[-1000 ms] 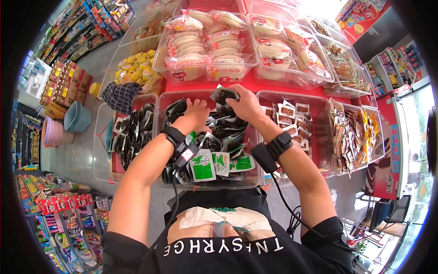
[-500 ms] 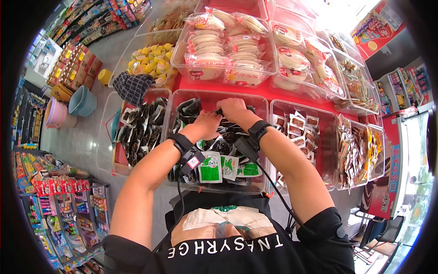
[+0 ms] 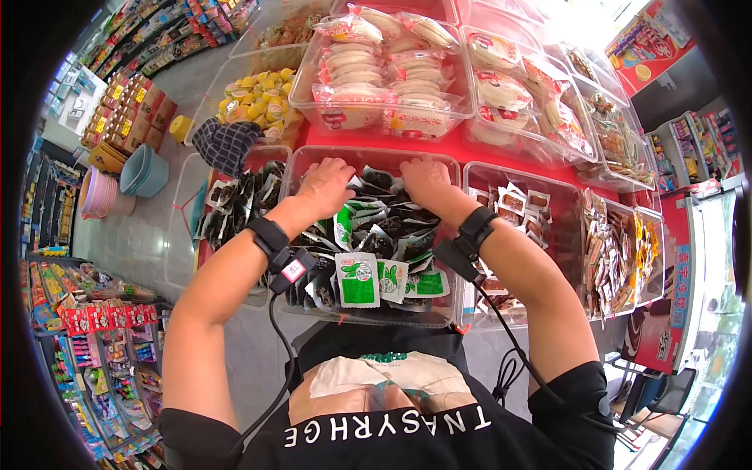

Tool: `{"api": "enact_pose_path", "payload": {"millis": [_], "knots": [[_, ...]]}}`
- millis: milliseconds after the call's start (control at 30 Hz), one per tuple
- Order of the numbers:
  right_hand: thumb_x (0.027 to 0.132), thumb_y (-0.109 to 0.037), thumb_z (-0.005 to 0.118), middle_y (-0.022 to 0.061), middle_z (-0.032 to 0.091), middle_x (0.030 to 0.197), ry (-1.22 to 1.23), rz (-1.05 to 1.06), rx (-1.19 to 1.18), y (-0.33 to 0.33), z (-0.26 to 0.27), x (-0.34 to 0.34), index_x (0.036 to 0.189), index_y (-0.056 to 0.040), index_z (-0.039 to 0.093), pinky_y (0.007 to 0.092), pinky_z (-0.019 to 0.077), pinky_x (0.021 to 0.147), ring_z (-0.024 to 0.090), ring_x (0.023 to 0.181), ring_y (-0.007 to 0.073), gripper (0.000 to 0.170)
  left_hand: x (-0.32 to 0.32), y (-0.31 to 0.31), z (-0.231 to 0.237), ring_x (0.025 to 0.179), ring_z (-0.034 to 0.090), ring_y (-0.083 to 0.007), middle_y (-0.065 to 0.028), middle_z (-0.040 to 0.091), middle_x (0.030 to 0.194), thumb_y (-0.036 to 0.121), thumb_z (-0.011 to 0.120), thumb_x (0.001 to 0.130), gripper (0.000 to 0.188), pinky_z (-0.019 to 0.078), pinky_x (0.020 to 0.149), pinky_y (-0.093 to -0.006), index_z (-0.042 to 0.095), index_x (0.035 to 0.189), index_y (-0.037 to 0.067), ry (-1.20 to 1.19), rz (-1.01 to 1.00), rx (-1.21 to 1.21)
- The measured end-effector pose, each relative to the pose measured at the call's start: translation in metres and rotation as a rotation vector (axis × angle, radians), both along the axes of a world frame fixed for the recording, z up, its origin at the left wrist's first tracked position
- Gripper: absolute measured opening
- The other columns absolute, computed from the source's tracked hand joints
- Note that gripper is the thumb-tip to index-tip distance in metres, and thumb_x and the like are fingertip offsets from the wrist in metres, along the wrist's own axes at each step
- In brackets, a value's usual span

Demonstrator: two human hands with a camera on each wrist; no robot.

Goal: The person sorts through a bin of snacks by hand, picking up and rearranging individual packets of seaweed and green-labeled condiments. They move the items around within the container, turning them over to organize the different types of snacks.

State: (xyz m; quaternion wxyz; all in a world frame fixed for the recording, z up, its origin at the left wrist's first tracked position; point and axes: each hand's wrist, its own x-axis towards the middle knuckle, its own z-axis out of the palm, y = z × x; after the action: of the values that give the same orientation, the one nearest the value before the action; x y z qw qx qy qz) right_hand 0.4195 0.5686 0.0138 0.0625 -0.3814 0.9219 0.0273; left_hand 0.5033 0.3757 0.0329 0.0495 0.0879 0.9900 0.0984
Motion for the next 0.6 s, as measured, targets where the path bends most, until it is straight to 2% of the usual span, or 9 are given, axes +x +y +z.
{"api": "enact_pose_path", "payload": {"millis": [33,133,167,267,300,400,433,533,600], "knots": [[0.072,-0.024,0.062,0.0089,0.056,0.097,-0.099,-0.051,0.040,0.005,0.000,0.000,0.095,-0.0041,0.058,0.0392,0.0461,0.076,0.050,0.097,0.0276,0.031,0.001,0.006,-0.002,0.107,0.043,-0.0283,-0.0110,0.048,0.110,0.019,0.064,0.070,0.043,0.0350,0.089,-0.0391,0.051,0.108,0.004,-0.011,-0.011,0.003],[0.075,-0.019,0.056,0.0080,0.056,0.104,-0.163,-0.144,0.130,0.007,0.002,0.011,0.095,-0.0104,0.063,0.0370,0.0451,0.077,0.049,0.100,0.0259,0.024,-0.001,0.016,-0.011,0.106,0.043,-0.0288,-0.0119,0.049,0.109,0.018,0.064,0.069,0.043,0.0352,0.089,-0.0392,0.050,0.107,0.003,0.037,-0.022,-0.028],[0.074,-0.022,0.058,0.0077,0.055,0.105,-0.150,-0.134,0.150,0.006,-0.003,0.013,0.097,-0.0111,0.063,0.0369,0.0445,0.077,0.048,0.102,0.0259,0.026,-0.003,0.010,-0.012,0.105,0.044,-0.0308,-0.0152,0.049,0.108,0.017,0.063,0.070,0.045,0.0353,0.090,-0.0395,0.048,0.109,0.001,0.097,-0.033,0.011],[0.072,-0.024,0.060,0.0071,0.055,0.104,-0.108,-0.190,0.139,0.003,-0.010,0.009,0.096,-0.0114,0.063,0.0368,0.0443,0.077,0.048,0.101,0.0257,0.027,-0.002,-0.010,-0.013,0.105,0.044,-0.0337,-0.0205,0.048,0.109,0.014,0.061,0.072,0.045,0.0350,0.090,-0.0401,0.044,0.110,-0.003,0.052,0.270,0.098],[0.073,-0.021,0.059,0.0081,0.055,0.104,-0.036,-0.173,0.149,0.001,-0.010,0.006,0.094,-0.0107,0.063,0.0365,0.0453,0.075,0.049,0.101,0.0255,0.024,-0.003,-0.017,-0.013,0.107,0.043,-0.0361,-0.0249,0.046,0.110,0.013,0.058,0.074,0.045,0.0350,0.091,-0.0405,0.042,0.111,-0.006,-0.072,0.412,0.088],[0.072,-0.014,0.057,0.0101,0.056,0.100,0.015,-0.181,0.000,-0.002,-0.012,0.006,0.089,-0.0091,0.062,0.0367,0.0465,0.072,0.050,0.099,0.0263,0.019,-0.012,-0.037,-0.035,0.099,0.050,-0.0359,-0.0248,0.049,0.103,0.012,0.058,0.074,0.034,0.0412,0.083,-0.0417,0.045,0.100,-0.006,-0.041,0.355,0.091],[0.070,-0.013,0.057,0.0108,0.055,0.099,0.043,-0.176,-0.077,-0.002,-0.012,0.008,0.088,-0.0085,0.061,0.0369,0.0469,0.072,0.050,0.098,0.0270,0.018,-0.017,-0.037,-0.037,0.102,0.049,-0.0358,-0.0265,0.050,0.106,0.008,0.056,0.072,0.030,0.0415,0.085,-0.0402,0.051,0.099,-0.006,-0.107,0.389,0.083],[0.066,-0.008,0.057,0.0125,0.053,0.095,0.113,-0.172,-0.282,0.000,-0.007,0.020,0.082,-0.0066,0.059,0.0382,0.0475,0.070,0.050,0.095,0.0292,0.016,-0.022,-0.014,-0.008,0.102,0.051,-0.0351,-0.0249,0.053,0.106,0.005,0.057,0.069,0.028,0.0427,0.085,-0.0397,0.058,0.096,-0.004,-0.353,0.388,-0.138],[0.065,-0.008,0.056,0.0135,0.051,0.094,0.126,-0.168,-0.364,-0.003,-0.004,0.027,0.080,-0.0073,0.059,0.0399,0.0471,0.069,0.050,0.093,0.0310,0.016,-0.020,-0.005,-0.005,0.099,0.053,-0.0350,-0.0221,0.055,0.106,0.005,0.059,0.066,0.029,0.0441,0.083,-0.0403,0.061,0.095,0.000,-0.319,0.396,-0.181]]}}
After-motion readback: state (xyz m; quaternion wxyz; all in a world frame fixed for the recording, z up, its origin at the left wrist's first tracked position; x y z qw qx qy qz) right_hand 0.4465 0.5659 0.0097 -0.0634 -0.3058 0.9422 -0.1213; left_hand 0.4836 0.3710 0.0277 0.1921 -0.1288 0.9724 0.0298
